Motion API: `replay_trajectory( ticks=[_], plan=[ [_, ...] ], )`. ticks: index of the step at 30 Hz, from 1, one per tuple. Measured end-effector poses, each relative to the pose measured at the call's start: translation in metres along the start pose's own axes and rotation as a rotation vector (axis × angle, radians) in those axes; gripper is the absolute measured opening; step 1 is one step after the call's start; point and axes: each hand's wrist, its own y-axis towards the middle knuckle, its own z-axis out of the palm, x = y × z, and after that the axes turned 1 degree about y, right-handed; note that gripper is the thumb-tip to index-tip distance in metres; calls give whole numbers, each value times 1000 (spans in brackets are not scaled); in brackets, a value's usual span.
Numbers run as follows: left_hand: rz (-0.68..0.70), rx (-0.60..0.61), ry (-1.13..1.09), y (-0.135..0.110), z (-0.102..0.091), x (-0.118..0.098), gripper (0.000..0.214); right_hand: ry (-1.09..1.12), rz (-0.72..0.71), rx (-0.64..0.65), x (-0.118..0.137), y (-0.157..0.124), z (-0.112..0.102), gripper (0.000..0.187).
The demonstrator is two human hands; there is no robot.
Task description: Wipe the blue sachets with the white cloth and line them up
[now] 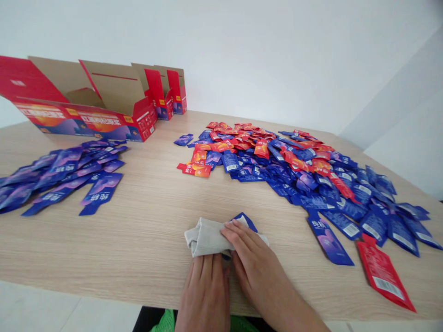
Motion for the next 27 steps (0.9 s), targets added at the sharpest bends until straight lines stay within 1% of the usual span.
replay_trajectory(
  ticks=[2, 4, 8, 10, 12, 14, 16, 19, 21, 23, 25, 27],
  plan=[
    [32, 21, 46, -6, 3, 2, 56, -74, -20, 11, -8, -2, 2, 65],
    [35, 17, 90, -6, 3, 3, 62, -129, 9, -14, -15, -5, -2, 62],
    [-4, -8, 125, -2, -2, -3, 74, -212, 214, -99, -30, -9, -16, 52],
    [-59, 0, 112, -1, -4, -11, 74, -229, 315, -140, -34, -11, -23, 47],
    [-80, 6, 93, -3, -2, -20, 70, -212, 371, -181, -32, -12, -27, 43],
    [-47, 0, 83, -5, 1, -26, 65, -160, 351, -222, -23, -11, -28, 43],
    [16, 0, 74, -7, 6, -29, 60, -84, 250, -221, -8, -9, -23, 45],
    [65, 11, 48, -7, 9, -26, 55, 14, 62, -112, 7, -6, -9, 52],
    [73, 18, 52, -5, 9, -23, 54, 16, 39, -73, 4, -6, -3, 55],
    [64, 16, 75, -3, 6, -22, 55, -23, 105, -97, -10, -10, -6, 54],
    [49, -10, 105, 0, 4, -22, 58, -74, 217, -129, -29, -16, -16, 51],
    [43, -39, 119, 2, 3, -23, 59, -129, 348, -173, -42, -20, -29, 47]
  ],
)
